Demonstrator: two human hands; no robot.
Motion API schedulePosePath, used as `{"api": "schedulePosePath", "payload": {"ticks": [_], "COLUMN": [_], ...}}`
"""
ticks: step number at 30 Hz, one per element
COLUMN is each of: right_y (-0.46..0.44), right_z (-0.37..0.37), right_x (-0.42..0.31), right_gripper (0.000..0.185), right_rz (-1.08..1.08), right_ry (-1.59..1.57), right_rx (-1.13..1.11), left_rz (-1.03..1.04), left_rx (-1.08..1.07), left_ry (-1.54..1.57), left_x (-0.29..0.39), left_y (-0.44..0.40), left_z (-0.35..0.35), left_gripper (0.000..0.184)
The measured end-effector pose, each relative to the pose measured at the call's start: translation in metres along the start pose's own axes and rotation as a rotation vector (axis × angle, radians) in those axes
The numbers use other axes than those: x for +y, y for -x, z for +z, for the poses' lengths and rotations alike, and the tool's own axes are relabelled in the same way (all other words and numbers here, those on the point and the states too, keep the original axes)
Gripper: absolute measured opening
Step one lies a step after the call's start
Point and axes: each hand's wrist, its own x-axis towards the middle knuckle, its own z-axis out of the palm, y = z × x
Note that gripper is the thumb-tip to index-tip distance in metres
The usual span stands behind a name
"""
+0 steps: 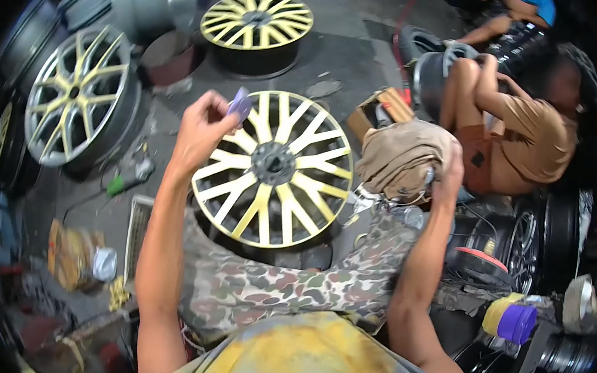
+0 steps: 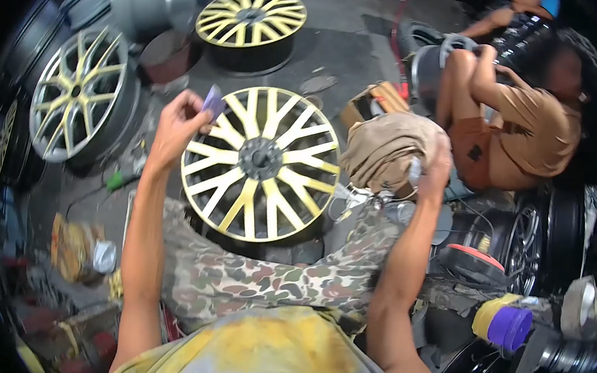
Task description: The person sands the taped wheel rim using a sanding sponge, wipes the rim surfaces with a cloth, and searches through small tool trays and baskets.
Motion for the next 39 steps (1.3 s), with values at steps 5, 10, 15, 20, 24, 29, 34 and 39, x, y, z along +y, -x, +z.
{"api": "schedulePosePath", "payload": {"ticks": [5,10,15,20,24,29,34,39], "right_y": [0.006,0.034,0.039,0.086,0.139,0.165,0.145,0.123], "right_z": [0.001,0.071,0.133,0.197,0.248,0.256,0.248,0.234], "right_x": [-0.021,-0.098,-0.060,0.136,0.195,0.211,0.203,0.196], "right_gripper": [0.059,0.065,0.057,0.046,0.035,0.026,0.023,0.026], "right_rz": [0.050,-0.096,-0.150,-0.237,-0.322,-0.422,-0.530,-0.469], "right_ry": [-0.641,-0.465,0.532,0.883,1.275,1.343,1.381,1.328], "right_rx": [-0.539,-0.155,-0.531,-1.053,-1.033,-0.957,-1.209,-1.368], "left_rz": [0.007,0.029,0.006,0.064,0.078,0.116,0.147,0.109], "left_rx": [0.103,0.174,0.191,0.234,0.282,0.320,0.300,0.291], "left_ry": [0.013,0.058,0.017,-0.026,-0.042,0.013,0.012,-0.053], "left_x": [-0.002,-0.012,-0.018,-0.020,-0.022,-0.021,-0.029,-0.027], "left_y": [0.001,-0.001,-0.004,-0.008,-0.001,-0.002,-0.018,-0.013], "left_z": [-0.033,-0.046,-0.059,-0.057,-0.061,-0.069,-0.058,-0.059], "left_gripper": [0.016,0.017,0.015,0.016,0.017,0.020,0.023,0.021]}}
